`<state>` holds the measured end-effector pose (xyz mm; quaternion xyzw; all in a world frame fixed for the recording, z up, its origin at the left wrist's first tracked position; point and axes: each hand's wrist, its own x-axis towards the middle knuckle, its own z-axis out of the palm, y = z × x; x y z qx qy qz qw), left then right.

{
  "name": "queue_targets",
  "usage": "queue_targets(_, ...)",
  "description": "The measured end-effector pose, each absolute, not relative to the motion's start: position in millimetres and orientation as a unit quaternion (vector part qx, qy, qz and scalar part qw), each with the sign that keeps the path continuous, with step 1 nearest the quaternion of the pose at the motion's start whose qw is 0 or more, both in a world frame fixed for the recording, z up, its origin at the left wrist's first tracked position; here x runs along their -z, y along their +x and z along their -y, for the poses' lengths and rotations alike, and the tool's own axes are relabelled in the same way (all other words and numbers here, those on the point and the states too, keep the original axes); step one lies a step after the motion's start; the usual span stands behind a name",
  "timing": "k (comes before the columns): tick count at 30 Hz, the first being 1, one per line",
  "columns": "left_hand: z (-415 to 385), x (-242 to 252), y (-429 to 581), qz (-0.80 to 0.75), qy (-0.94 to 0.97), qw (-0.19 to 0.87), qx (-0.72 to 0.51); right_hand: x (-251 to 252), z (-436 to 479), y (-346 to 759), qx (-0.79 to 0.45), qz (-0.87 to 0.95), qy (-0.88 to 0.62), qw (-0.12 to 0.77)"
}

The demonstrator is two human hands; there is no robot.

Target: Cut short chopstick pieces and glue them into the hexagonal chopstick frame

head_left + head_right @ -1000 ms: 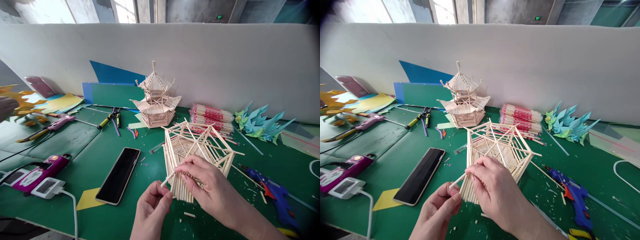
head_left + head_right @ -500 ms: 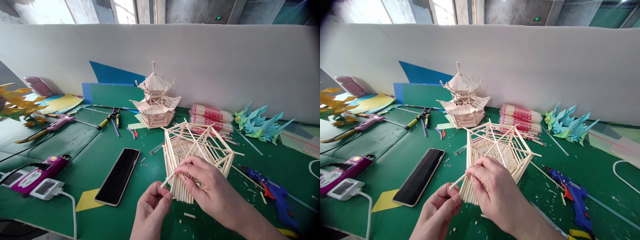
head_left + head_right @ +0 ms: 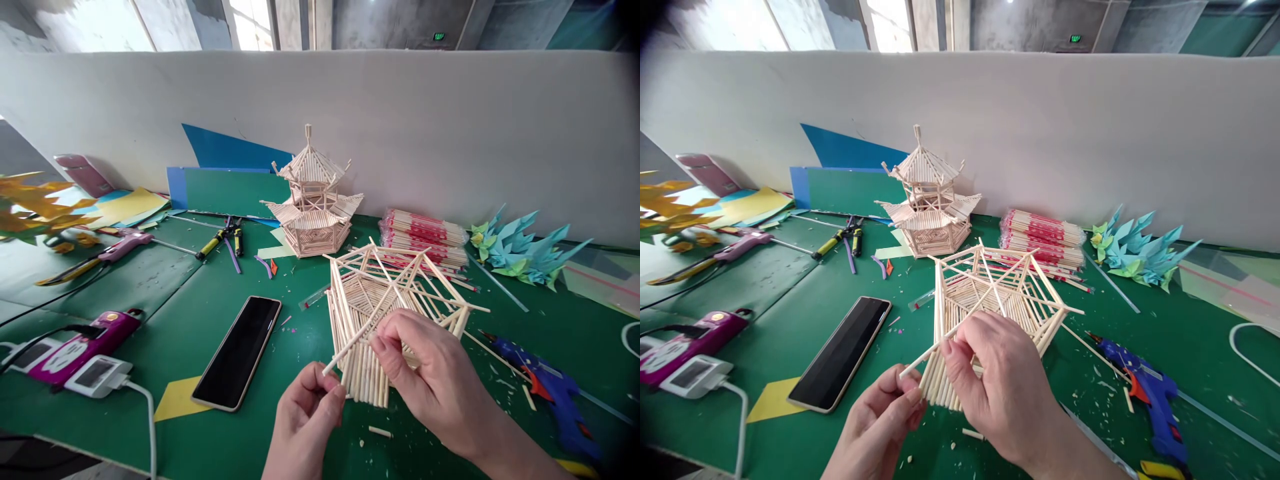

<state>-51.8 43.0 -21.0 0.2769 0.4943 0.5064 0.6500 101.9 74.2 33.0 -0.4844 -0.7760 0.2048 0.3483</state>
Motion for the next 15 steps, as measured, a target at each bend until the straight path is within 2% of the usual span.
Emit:
queue_targets(6, -43.0, 10.9, -51.9, -0.5, 0.278, 0.655, -0.494, -29.7, -77.6, 99.0, -0.153, 0.769, -0.503, 0.364)
queue_targets(15, -40.7, 4.8, -50.9, -0.474, 0.247, 0.681, -0.5, -31.3, -77.7, 96.6, -0.157, 0.779, -0.504, 0.337)
